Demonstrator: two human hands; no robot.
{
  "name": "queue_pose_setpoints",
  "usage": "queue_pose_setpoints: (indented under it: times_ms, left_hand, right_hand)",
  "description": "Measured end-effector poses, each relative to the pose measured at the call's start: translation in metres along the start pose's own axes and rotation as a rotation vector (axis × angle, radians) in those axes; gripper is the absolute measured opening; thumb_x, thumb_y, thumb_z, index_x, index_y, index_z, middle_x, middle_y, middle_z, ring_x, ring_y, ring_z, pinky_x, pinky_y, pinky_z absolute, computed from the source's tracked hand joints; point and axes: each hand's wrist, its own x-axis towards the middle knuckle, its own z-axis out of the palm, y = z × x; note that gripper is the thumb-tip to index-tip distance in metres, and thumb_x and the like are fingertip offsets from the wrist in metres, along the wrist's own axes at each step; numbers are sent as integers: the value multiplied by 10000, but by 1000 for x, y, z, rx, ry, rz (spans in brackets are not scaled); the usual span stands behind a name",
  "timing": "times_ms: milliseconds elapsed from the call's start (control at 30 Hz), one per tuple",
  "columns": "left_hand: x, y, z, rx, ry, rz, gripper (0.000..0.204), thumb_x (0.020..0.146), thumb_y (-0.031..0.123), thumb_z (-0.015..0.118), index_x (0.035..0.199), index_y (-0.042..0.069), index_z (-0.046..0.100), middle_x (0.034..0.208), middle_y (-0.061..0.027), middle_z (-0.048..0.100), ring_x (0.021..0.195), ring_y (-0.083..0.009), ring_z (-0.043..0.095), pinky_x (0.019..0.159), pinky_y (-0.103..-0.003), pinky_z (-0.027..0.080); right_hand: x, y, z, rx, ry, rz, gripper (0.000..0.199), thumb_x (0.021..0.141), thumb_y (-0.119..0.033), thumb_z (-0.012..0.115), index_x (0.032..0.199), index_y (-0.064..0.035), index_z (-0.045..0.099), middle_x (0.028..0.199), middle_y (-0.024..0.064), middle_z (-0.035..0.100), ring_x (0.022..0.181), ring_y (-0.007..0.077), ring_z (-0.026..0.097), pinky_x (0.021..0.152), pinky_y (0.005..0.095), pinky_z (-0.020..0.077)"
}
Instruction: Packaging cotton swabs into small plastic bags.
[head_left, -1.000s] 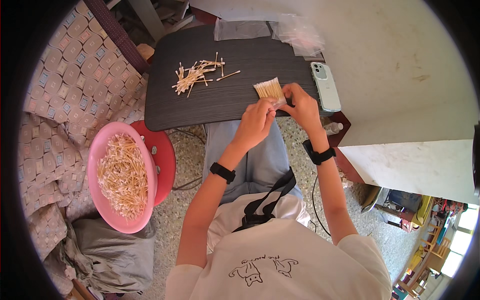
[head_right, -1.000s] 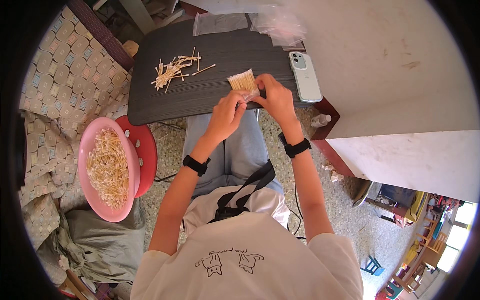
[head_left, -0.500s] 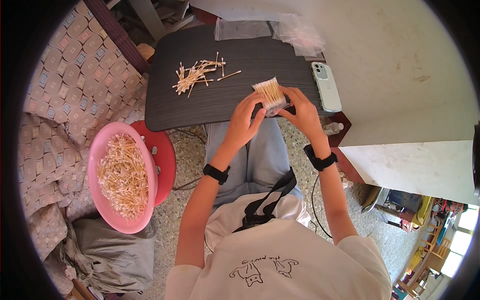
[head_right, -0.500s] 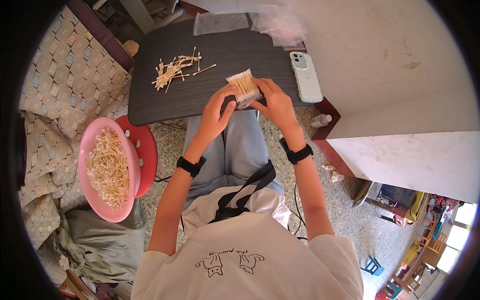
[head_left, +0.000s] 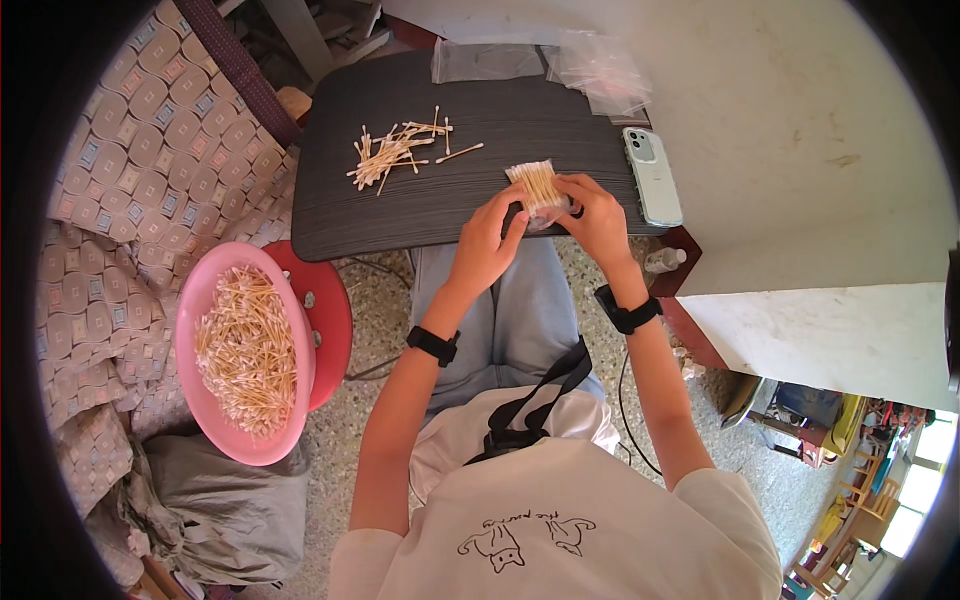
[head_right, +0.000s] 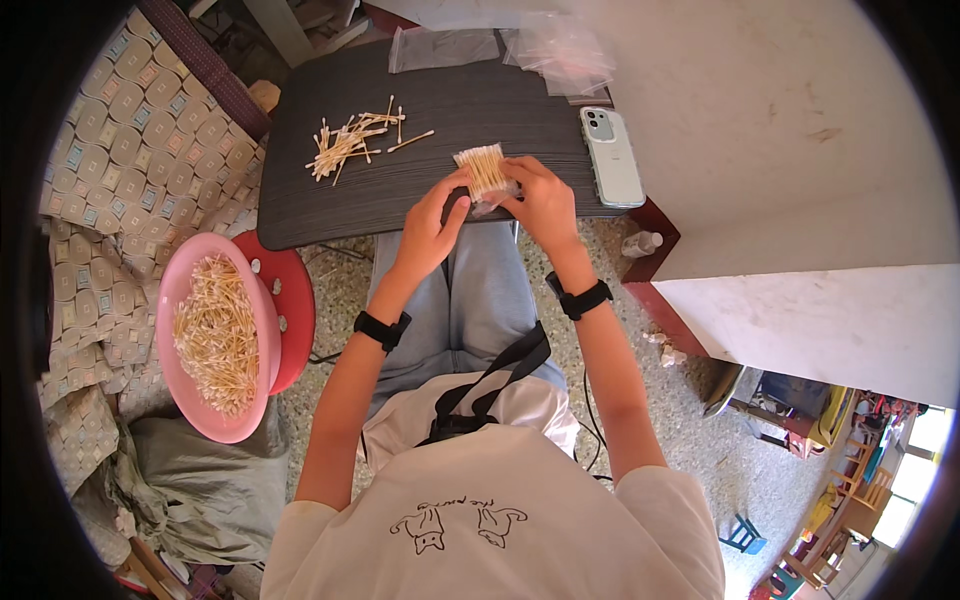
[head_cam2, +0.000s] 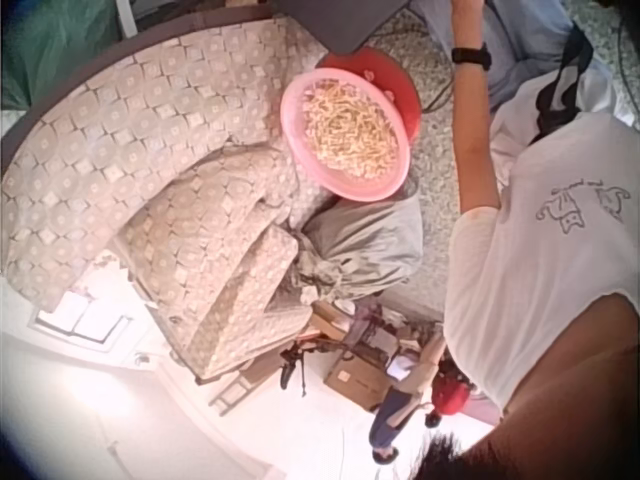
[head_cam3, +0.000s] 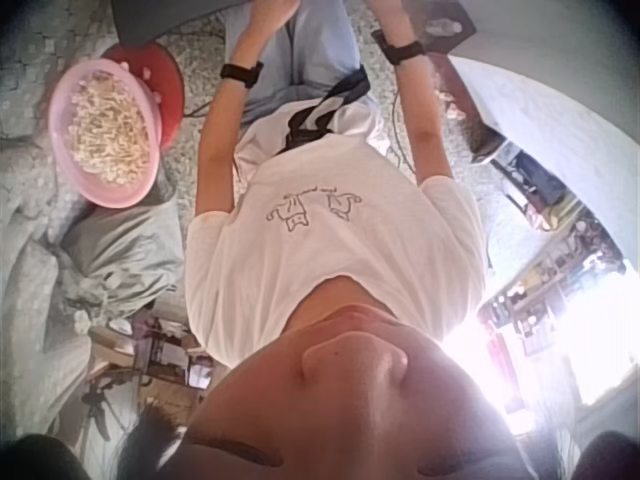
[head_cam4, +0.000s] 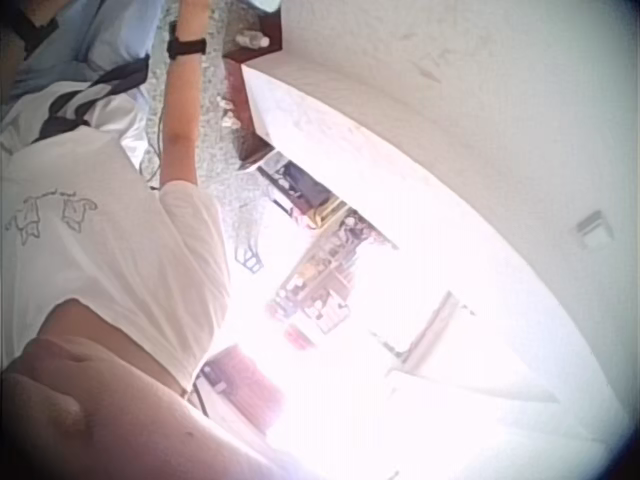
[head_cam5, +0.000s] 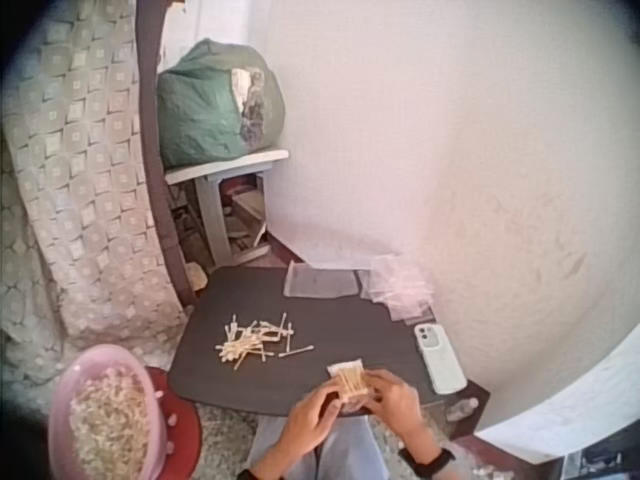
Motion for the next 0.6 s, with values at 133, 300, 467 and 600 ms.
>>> queue_pose_setpoints:
  times_ms: [133,300,467,600]
  left_hand:
    - [-2,-1,3,111,18,88,285,964,186,557,1223,67,571,1342,-149,542,1204,-336,542,982,-408,445]
    - [-2,2,7,276,-76,154,296,919,161,596,1208,99,590,1348,-195,480,1212,-388,500,994,-471,431]
    - [-4,3,9,384,-50,187,299,915,161,605,1206,95,594,1345,-196,482,1204,-376,510,979,-458,447]
    - [-4,9,15,480,-65,184,330,903,158,619,1227,102,589,1352,-199,475,1199,-375,512,976,-455,454]
  right_hand:
    - [2,6,-9,171,-110,35,441,750,-105,765,1165,-9,649,1074,83,656,674,183,550,629,291,476]
    - [-1,11,-10,236,-102,-26,461,776,-54,725,1225,-23,624,1100,107,651,716,188,560,633,287,474]
    - [-3,4,-14,174,-113,-5,419,792,-56,717,1203,-33,639,1128,116,653,753,208,601,661,294,498]
    - [-6,14,-11,43,-9,-168,307,800,-118,723,1099,-63,682,1122,84,663,802,234,660,680,323,539]
